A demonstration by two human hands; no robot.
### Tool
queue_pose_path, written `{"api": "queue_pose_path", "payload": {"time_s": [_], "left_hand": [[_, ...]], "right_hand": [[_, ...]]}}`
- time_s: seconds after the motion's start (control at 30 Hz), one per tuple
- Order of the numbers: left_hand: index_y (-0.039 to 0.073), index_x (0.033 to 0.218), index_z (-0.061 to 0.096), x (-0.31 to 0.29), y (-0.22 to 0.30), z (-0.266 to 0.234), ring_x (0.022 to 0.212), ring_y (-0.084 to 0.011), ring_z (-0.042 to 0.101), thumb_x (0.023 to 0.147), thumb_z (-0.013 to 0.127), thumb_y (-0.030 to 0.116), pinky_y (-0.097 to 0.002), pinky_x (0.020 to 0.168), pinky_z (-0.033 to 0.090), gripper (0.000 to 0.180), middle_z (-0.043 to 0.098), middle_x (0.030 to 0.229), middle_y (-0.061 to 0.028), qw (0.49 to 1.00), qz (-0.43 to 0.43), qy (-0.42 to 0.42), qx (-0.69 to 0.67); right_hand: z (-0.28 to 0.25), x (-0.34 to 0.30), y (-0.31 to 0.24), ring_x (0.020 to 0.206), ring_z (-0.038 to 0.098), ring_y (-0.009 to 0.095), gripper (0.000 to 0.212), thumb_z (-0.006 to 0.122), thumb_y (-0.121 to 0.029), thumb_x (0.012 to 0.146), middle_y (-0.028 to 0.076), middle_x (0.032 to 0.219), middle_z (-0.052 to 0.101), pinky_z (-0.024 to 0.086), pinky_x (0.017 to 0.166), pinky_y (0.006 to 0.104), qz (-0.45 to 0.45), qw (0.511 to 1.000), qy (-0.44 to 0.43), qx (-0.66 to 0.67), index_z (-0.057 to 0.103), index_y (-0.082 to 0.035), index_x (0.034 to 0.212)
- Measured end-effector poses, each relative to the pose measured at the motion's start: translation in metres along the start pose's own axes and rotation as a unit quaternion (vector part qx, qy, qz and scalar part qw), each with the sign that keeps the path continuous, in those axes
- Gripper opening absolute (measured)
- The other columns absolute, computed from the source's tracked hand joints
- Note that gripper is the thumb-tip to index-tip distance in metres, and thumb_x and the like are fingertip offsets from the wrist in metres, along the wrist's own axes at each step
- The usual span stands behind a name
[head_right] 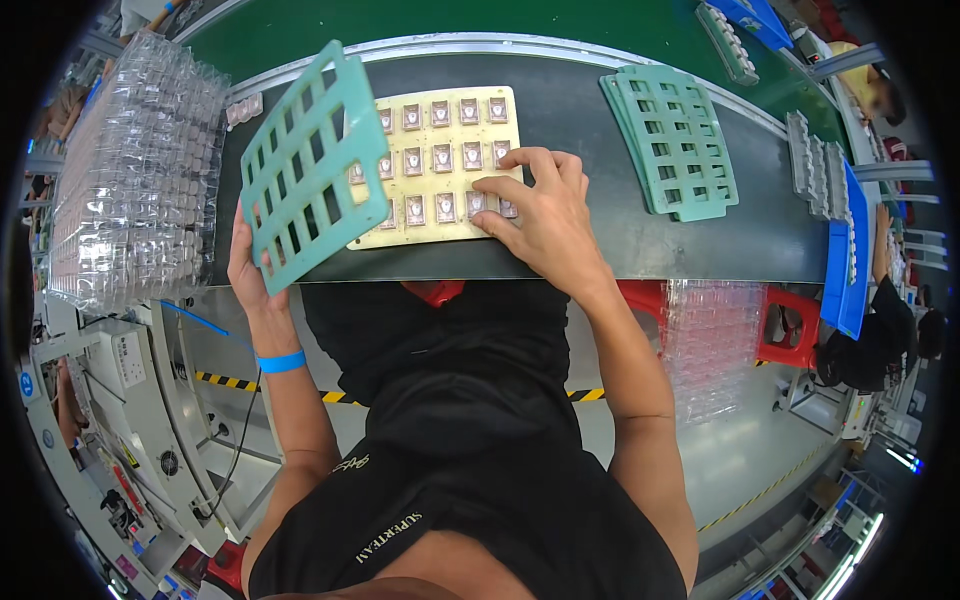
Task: Placing small electronic components into a yellow positioning tray and covering them with a green protective tray.
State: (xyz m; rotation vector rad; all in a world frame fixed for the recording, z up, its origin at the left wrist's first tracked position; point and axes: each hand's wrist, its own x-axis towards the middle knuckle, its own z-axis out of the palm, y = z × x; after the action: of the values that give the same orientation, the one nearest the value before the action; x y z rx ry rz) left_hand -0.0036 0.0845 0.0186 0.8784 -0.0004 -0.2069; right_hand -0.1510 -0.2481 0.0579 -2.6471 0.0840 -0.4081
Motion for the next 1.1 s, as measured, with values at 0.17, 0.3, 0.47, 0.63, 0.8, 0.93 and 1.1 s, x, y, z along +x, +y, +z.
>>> {"api": "queue_pose_path", "payload": {"time_s": [0.17,0.3,0.47,0.63,0.8,0.93,1.1], "left_hand": [[0.000,0.156,0.035,0.000,-0.005,-0.004,0.059,-0.0035,0.054,0.104,0.050,0.015,-0.0166,0.048,0.047,0.056,0.065,0.133,-0.0100,0.998,-0.003,-0.029,0.051],[-0.003,0.153,0.038,-0.001,-0.005,-0.001,0.061,-0.0088,0.064,0.102,0.056,0.014,-0.0174,0.044,0.051,0.056,0.068,0.124,-0.0121,1.000,-0.009,-0.015,0.023],[-0.003,0.153,0.037,0.001,-0.006,-0.010,0.059,-0.0093,0.063,0.102,0.056,0.014,-0.0177,0.044,0.052,0.057,0.070,0.121,-0.0127,0.999,-0.005,-0.044,0.002],[-0.003,0.153,0.036,0.000,-0.005,-0.004,0.058,-0.0096,0.063,0.102,0.056,0.014,-0.0179,0.044,0.052,0.057,0.070,0.121,-0.0135,0.999,-0.005,-0.036,0.000],[-0.003,0.153,0.036,0.001,-0.005,-0.002,0.058,-0.0100,0.063,0.102,0.057,0.014,-0.0180,0.044,0.052,0.057,0.070,0.121,-0.0146,0.999,-0.006,-0.034,0.006],[-0.003,0.153,0.036,0.000,-0.005,-0.004,0.058,-0.0098,0.063,0.102,0.057,0.014,-0.0178,0.044,0.052,0.057,0.069,0.121,-0.0149,0.999,-0.007,-0.034,-0.003],[-0.003,0.153,0.036,-0.001,-0.005,-0.005,0.057,-0.0097,0.063,0.102,0.057,0.014,-0.0176,0.044,0.052,0.057,0.070,0.121,-0.0150,0.999,-0.006,-0.033,-0.001]], "right_hand": [[0.004,-0.003,0.001,0.120,0.045,0.033,0.032,0.085,-0.023,0.078,0.004,0.125,0.059,0.040,0.103,0.0450,0.011,1.000,0.008,0.012,0.079,-0.019,0.109],[0.007,-0.004,0.005,0.119,0.046,0.032,0.032,0.085,-0.018,0.076,0.005,0.122,0.059,0.041,0.104,0.0433,-0.003,1.000,0.012,0.022,0.079,-0.016,0.108],[0.001,0.006,0.007,0.116,0.047,0.031,0.032,0.085,-0.020,0.077,0.004,0.119,0.060,0.042,0.102,0.0427,-0.038,0.998,-0.009,0.056,0.077,-0.012,0.107],[-0.001,0.008,0.010,0.115,0.047,0.031,0.032,0.084,-0.022,0.079,0.004,0.119,0.061,0.042,0.102,0.0436,-0.033,0.995,-0.017,0.091,0.077,-0.012,0.108],[0.002,0.004,0.011,0.116,0.047,0.031,0.032,0.084,-0.021,0.078,0.003,0.124,0.060,0.041,0.103,0.0433,-0.037,0.998,0.002,0.054,0.076,-0.013,0.109],[-0.001,0.002,0.006,0.117,0.047,0.032,0.033,0.084,-0.020,0.078,0.003,0.125,0.060,0.040,0.103,0.0438,-0.051,0.998,0.007,0.034,0.076,-0.014,0.109],[-0.003,0.003,0.004,0.116,0.048,0.031,0.032,0.084,-0.019,0.078,0.003,0.125,0.061,0.041,0.102,0.0441,-0.080,0.997,0.005,0.009,0.075,-0.012,0.108]]}}
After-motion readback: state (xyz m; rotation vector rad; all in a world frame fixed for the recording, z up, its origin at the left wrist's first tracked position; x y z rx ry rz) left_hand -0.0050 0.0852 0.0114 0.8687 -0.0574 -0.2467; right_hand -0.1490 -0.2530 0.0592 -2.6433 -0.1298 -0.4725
